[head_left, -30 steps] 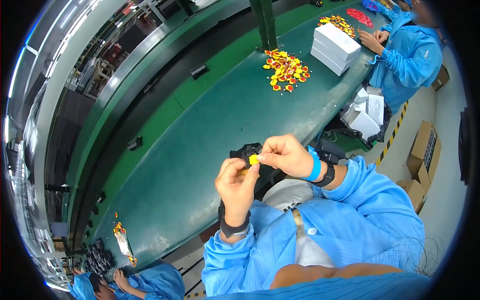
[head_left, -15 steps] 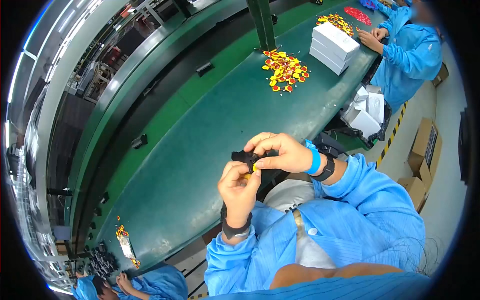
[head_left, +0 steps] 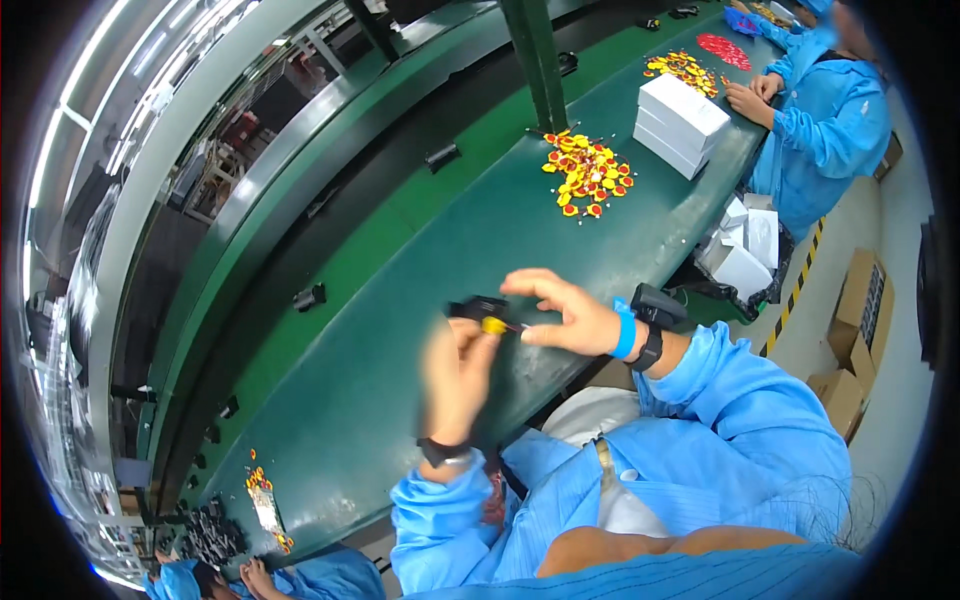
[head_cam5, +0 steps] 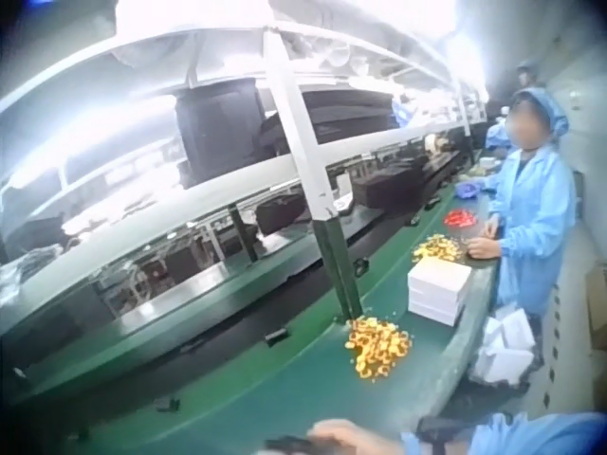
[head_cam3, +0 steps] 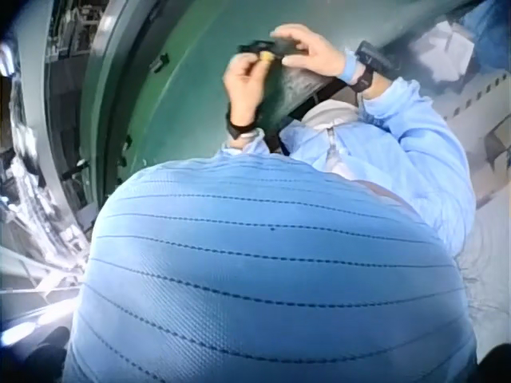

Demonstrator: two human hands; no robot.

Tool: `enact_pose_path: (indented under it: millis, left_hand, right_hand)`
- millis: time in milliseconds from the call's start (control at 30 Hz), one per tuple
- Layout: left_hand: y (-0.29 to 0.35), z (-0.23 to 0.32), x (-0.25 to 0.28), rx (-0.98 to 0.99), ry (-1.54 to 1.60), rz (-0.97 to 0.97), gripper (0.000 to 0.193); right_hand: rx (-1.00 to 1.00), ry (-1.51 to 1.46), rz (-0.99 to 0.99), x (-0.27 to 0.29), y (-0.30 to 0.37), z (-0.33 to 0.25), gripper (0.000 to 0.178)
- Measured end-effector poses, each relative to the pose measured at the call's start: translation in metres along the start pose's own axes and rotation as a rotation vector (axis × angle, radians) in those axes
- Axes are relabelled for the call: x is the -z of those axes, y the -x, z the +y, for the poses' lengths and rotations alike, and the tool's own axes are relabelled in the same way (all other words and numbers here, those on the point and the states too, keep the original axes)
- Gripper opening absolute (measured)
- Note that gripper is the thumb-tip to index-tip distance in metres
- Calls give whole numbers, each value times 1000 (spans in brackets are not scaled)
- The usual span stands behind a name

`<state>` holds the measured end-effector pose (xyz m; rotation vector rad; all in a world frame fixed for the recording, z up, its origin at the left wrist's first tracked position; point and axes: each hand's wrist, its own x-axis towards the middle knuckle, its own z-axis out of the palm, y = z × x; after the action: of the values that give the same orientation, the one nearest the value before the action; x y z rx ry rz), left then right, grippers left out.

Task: Manually assembling small yellow and black plastic components on an industrial conveyor line.

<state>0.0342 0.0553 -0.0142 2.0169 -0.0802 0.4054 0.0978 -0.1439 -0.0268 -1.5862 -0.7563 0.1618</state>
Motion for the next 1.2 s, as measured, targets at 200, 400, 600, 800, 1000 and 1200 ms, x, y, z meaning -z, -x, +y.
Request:
enact_pose_path:
  millis: [200, 400, 600, 800, 1000, 1200]
  left_hand:
    - [-114, -66, 70, -187, -547, 215, 13]
    - [-179, -167, 95, 25, -701, 148, 49]
    - [-168, -146, 79, 88, -626, 235, 49]
    - [-101, -91, 64, 278, -143, -190, 20]
    - [-13, -20, 27, 358, -61, -593, 21]
    - [44, -28, 20, 456, 152, -197, 16]
  right_hand:
    - [-220, 168, 298, 81, -7, 38, 50]
    - [-401, 482, 393, 132, -18, 42, 44]
    - [-324, 788, 498, 167, -31, 49, 39]
    - [-168, 961, 397, 178, -94, 54, 32]
    - [-404, 1136, 176, 162, -158, 84, 42]
    - [-357, 1378, 175, 151, -154, 110, 41]
